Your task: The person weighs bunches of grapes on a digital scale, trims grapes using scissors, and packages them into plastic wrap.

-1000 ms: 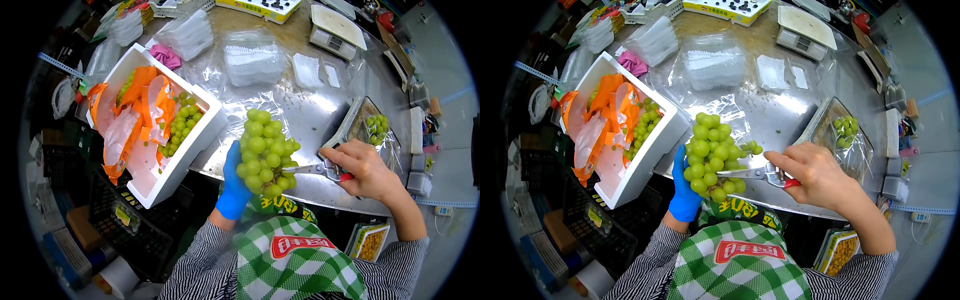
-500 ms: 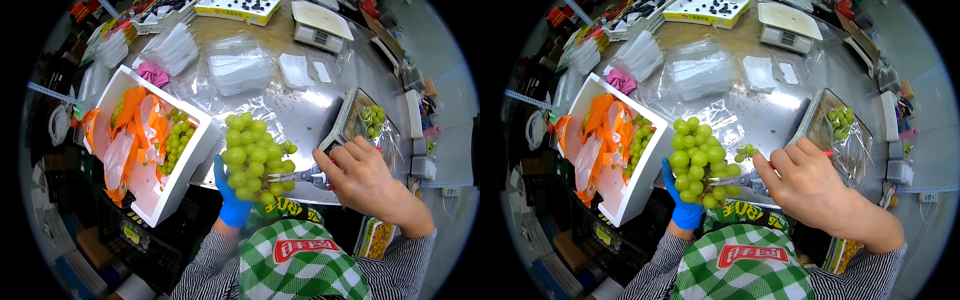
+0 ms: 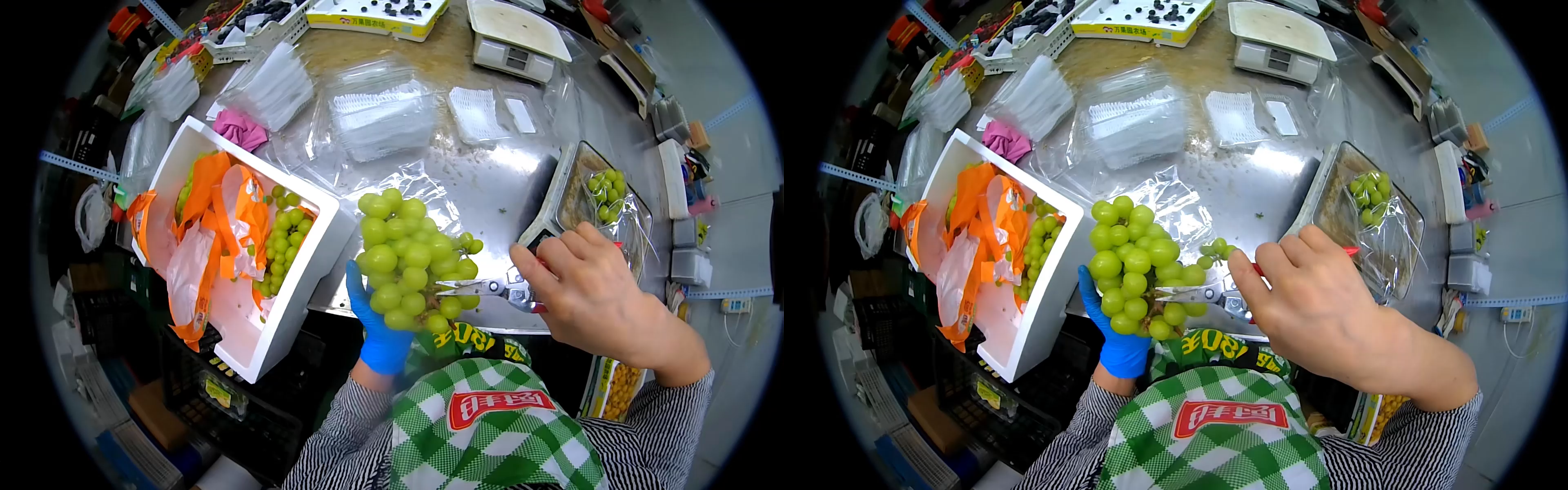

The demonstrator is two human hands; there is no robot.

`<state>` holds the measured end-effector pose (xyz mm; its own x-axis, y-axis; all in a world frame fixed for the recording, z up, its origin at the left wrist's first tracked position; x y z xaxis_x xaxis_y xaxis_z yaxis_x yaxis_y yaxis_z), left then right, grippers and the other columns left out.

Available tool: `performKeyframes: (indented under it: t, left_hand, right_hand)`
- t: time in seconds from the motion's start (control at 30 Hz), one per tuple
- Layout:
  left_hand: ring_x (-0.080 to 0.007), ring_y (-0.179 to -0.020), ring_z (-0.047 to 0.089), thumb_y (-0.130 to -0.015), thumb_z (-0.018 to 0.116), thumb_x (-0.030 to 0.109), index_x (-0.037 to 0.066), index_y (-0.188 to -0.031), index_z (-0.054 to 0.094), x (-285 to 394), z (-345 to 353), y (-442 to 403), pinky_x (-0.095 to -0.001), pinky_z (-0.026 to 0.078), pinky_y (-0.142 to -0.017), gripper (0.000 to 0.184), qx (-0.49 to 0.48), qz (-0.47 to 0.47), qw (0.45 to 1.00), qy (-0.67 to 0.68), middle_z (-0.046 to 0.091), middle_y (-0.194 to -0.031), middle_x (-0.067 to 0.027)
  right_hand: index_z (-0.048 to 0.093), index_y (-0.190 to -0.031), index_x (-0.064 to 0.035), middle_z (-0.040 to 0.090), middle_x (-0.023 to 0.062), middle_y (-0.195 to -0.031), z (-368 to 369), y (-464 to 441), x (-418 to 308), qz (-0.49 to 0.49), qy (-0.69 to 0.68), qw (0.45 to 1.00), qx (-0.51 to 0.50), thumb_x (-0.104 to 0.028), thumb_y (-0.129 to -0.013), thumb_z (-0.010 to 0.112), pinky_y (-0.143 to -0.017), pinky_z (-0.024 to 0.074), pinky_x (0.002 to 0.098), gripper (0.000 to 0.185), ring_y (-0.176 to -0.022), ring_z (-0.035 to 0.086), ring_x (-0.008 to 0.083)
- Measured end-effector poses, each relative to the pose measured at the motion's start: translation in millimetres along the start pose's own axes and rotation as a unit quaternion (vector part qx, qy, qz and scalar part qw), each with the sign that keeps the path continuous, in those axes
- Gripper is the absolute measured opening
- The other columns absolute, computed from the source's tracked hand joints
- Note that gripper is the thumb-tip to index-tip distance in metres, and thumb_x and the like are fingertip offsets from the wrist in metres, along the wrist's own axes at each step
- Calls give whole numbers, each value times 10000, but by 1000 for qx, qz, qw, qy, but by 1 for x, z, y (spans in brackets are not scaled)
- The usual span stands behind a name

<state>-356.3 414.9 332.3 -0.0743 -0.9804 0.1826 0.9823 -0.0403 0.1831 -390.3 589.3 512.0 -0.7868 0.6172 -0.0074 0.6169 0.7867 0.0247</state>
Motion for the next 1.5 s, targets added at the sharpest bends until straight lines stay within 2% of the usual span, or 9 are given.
performKeyframes:
  t: [0.07,0.17,0.2,0.33,0.37,0.6,0.97,1.37,1.5]
  left_hand:
    - [-268,-1183,512,-937,403,541,69,-1341,444,-1,-4,-1,-422,409,-1028,622,34,2,999,-12,510,-1299,-119]
    - [-271,-1198,506,-934,416,540,75,-1355,435,0,-18,0,-431,407,-1035,627,80,52,992,-85,505,-1310,-122]
    - [-269,-1205,502,-940,414,529,78,-1365,423,-1,-22,0,-431,407,-1037,620,94,73,986,-118,500,-1315,-122]
    - [-236,-1296,400,-917,487,504,59,-1452,222,-5,-6,-7,-403,342,-1084,745,73,120,963,-228,363,-1416,-106]
    - [-235,-1298,396,-901,505,520,54,-1451,225,-7,-4,-7,-400,342,-1082,773,74,130,958,-243,361,-1415,-109]
    - [-241,-1319,362,-805,623,568,22,-1451,209,-11,5,-10,-397,303,-1099,942,75,181,927,-319,331,-1429,-124]
    - [-254,-1334,340,-750,696,545,-33,-1446,181,-15,4,-11,-403,279,-1113,1040,20,206,910,-359,310,-1442,-148]
    - [-252,-1311,385,-802,635,466,5,-1438,250,-26,-4,-14,-403,312,-1098,874,-4,179,913,-367,363,-1418,-133]
    - [-252,-1313,373,-801,641,481,-5,-1439,235,-26,-3,-12,-400,304,-1097,899,2,183,909,-374,351,-1421,-140]
  right_hand:
    - [587,-1060,21,558,91,-753,-2,-2,4,15,-22,1000,-14,-85,-627,690,-657,437,356,458,-704,570,238]
    - [549,-1074,7,593,120,-806,-4,-5,15,73,-210,974,-34,-73,-661,699,-675,467,389,446,-745,603,270]
    - [504,-1075,-12,616,116,-842,5,-6,16,116,-310,943,-17,-99,-733,716,-643,489,355,412,-709,618,227]
    - [473,-1045,-14,608,54,-804,40,-7,0,259,-501,825,39,-139,-773,755,-572,457,244,411,-617,558,96]
    - [470,-1027,-6,609,56,-793,50,-10,-5,286,-527,798,58,-124,-756,763,-581,463,260,416,-629,570,109]
    - [480,-1025,13,585,64,-760,86,-16,-19,395,-543,729,131,-164,-719,799,-649,466,256,476,-701,560,108]
    - [488,-1097,25,554,65,-595,89,-14,-23,453,-455,758,119,-159,-706,770,-491,405,289,516,-517,503,115]
    - [437,-1184,47,617,87,-700,108,3,-25,488,-543,669,141,-105,-709,724,-581,474,267,576,-633,588,116]
    - [427,-1198,50,642,100,-784,113,4,-26,490,-544,669,130,-85,-735,725,-624,499,274,567,-695,615,130]
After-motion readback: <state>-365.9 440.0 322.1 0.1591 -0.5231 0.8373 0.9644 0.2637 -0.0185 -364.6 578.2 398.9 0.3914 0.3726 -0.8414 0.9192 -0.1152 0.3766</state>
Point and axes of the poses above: each hand's wrist, its own y-axis away from the middle knuckle, its own z-axis out of the palm, x = y × z, the point moved 4 cm from there along -y, towards the middle knuckle
